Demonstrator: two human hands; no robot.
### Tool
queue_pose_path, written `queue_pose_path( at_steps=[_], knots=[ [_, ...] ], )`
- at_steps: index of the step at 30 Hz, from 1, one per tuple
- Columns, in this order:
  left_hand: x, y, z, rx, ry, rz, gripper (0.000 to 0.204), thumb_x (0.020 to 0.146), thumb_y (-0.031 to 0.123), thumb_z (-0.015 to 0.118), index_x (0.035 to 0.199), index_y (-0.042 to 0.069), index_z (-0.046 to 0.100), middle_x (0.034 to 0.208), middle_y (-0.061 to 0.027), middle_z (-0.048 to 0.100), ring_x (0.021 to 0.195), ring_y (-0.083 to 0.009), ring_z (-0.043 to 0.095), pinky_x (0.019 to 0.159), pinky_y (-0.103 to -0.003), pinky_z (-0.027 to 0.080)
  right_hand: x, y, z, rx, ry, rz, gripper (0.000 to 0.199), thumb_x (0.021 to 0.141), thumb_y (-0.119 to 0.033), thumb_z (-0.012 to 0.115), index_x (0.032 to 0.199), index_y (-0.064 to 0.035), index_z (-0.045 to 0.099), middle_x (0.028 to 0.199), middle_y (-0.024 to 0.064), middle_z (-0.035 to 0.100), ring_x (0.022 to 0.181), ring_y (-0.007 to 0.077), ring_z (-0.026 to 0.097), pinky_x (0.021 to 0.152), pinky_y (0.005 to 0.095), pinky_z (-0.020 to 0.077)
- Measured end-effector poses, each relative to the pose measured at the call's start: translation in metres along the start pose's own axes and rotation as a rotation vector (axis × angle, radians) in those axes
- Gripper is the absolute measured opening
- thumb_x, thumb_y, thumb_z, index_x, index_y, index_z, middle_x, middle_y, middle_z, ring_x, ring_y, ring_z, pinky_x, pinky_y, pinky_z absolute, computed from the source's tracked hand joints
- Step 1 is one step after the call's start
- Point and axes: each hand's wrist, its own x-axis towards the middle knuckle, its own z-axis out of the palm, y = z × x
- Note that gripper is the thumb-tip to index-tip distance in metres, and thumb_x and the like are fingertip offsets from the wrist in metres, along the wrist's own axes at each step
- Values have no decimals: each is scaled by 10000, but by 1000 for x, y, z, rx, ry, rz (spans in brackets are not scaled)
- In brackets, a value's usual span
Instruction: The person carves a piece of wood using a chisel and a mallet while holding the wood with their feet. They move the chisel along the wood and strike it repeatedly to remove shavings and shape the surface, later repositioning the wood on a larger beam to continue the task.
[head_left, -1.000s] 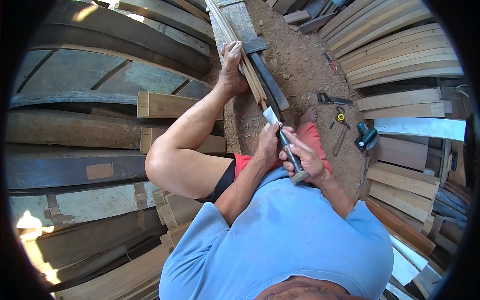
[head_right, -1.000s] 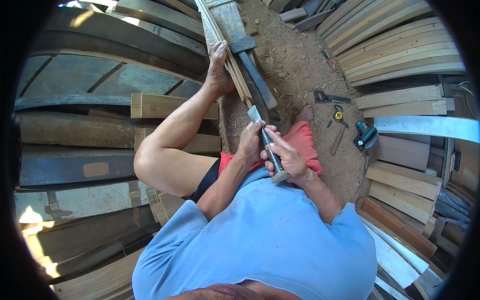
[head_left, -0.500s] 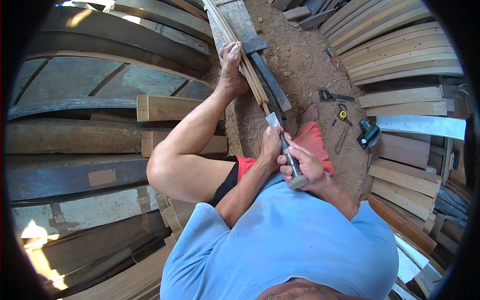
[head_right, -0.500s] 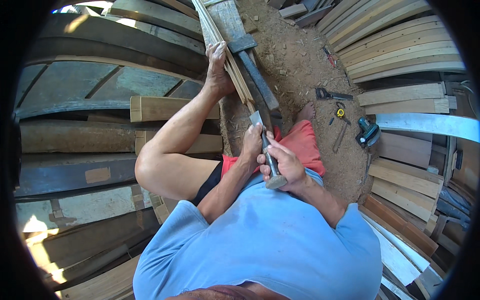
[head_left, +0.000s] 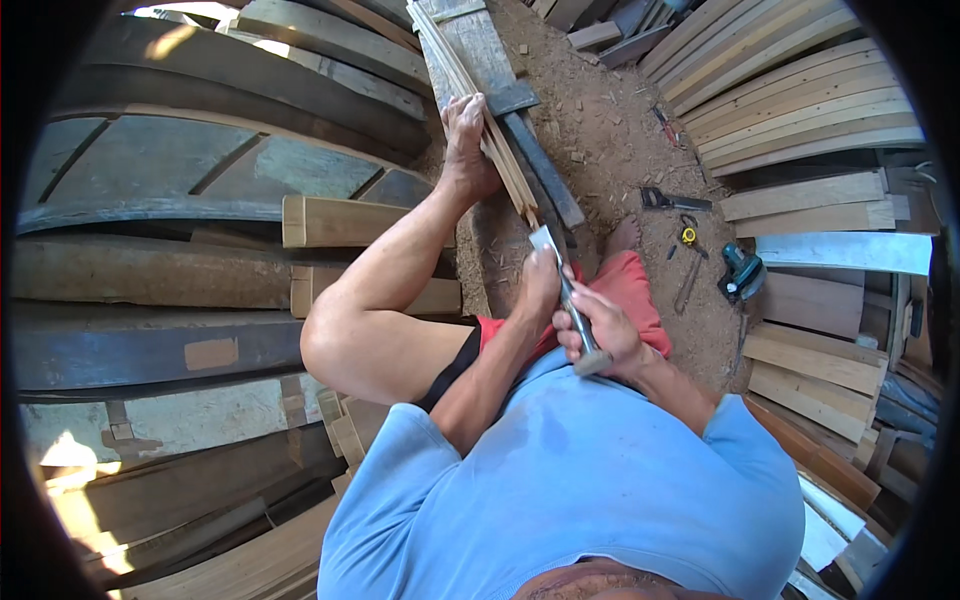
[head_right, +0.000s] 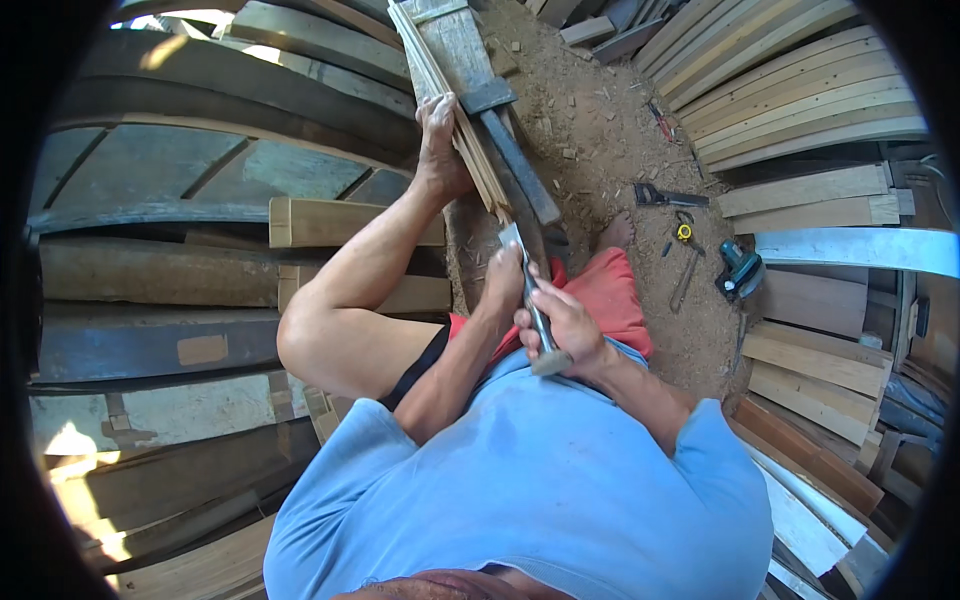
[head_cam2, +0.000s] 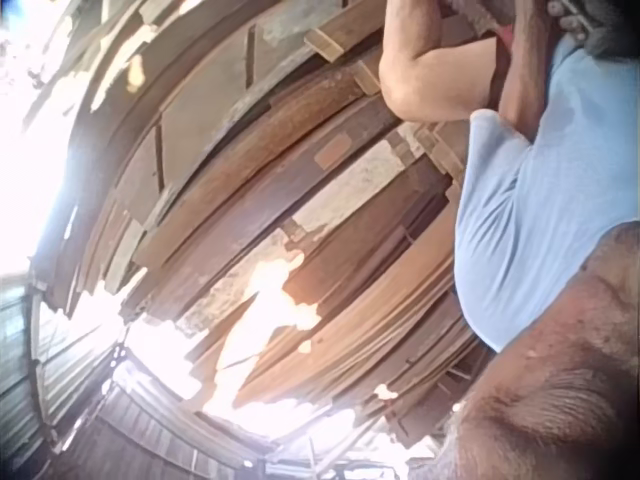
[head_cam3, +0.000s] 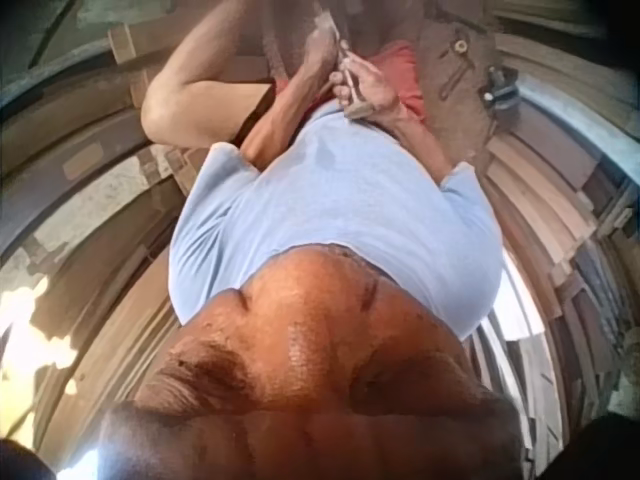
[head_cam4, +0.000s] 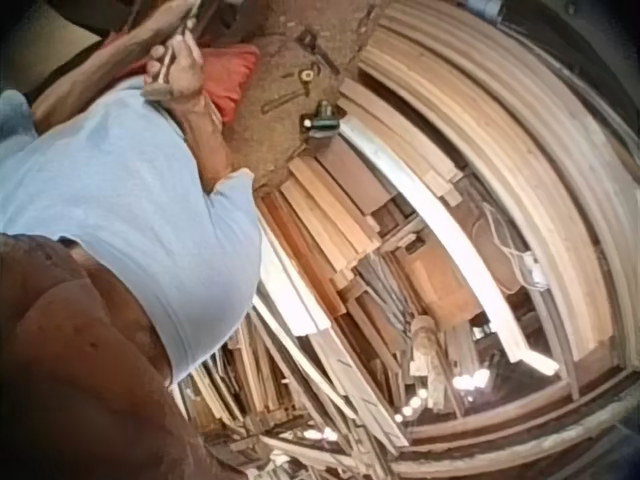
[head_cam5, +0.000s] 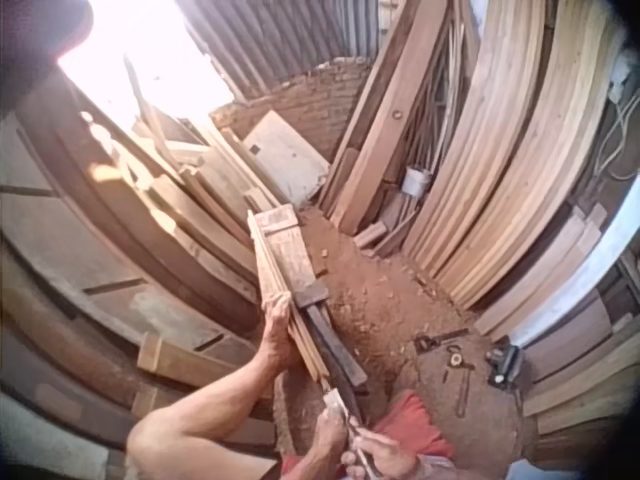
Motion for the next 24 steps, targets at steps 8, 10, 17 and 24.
queue_pose_path(
  at_steps=[8,10,17,24],
  knots=[
    [-4,26,-4,-73,45,-161,430,1095,442,411,946,78,583,791,-87,639,643,-188,613,552,-378,507,25,-1,-19,-72,-41,-37,388,1094,-263,401,1477,-283,345,895,38,566,616,126,578,531,334,560],
    [-31,20,6,-368,-31,-275,477,1084,472,419,953,52,603,705,-104,662,547,-205,639,484,-377,553,18,-2,-15,-112,-26,-64,347,1090,-268,408,1431,-207,423,829,27,571,563,124,590,486,324,549],
    [-53,4,-7,-562,-224,-269,471,1101,449,361,999,50,590,619,-65,584,381,-224,563,304,-387,486,37,-7,-26,-294,-55,-171,358,1069,-244,459,1390,-89,488,761,15,570,490,108,574,433,271,526],
    [6,-2,-41,115,159,162,359,1036,408,599,997,51,590,823,-15,586,663,-92,558,591,-240,539,-11,-49,-28,-557,8,-465,587,1044,-278,572,1551,-69,363,796,14,584,525,70,561,479,201,478]
  ],
)
